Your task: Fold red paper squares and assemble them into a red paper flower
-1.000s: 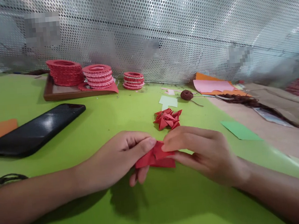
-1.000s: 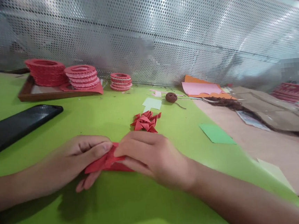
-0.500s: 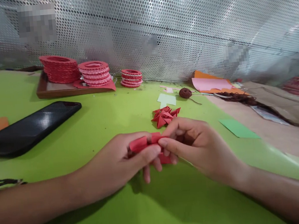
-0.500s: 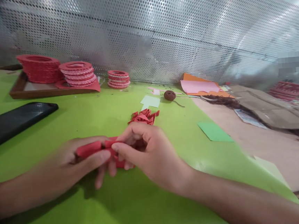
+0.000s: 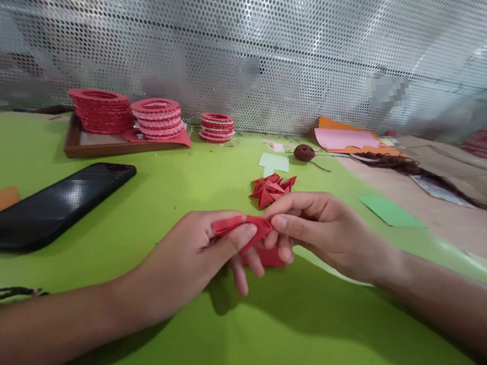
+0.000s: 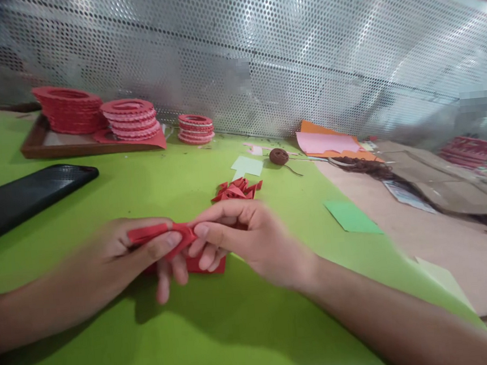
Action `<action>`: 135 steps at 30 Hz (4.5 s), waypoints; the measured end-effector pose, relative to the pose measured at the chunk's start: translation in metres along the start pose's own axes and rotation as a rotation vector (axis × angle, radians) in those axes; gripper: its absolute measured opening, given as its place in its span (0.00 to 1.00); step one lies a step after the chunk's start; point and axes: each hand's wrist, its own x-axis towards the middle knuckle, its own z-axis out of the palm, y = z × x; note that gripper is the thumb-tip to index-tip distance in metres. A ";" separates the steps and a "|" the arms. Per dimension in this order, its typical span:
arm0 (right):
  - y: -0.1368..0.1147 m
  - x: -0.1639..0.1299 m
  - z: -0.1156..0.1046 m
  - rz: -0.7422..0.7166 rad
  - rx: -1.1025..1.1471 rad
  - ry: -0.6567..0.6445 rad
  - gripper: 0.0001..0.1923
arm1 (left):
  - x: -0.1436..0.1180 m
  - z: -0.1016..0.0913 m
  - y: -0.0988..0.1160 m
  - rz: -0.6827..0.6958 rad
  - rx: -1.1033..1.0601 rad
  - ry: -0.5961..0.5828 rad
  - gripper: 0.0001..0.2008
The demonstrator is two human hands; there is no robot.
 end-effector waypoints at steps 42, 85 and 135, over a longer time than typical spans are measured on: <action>-0.015 -0.016 0.011 -1.142 -1.867 -0.093 0.16 | 0.001 0.001 0.004 -0.088 0.025 -0.093 0.19; -0.005 -0.008 0.007 -0.284 -0.574 0.005 0.02 | -0.001 0.003 0.008 -0.157 0.095 -0.093 0.08; -0.023 -0.013 -0.003 -0.762 -1.070 -0.266 0.04 | 0.001 -0.006 0.008 -0.164 0.067 -0.263 0.13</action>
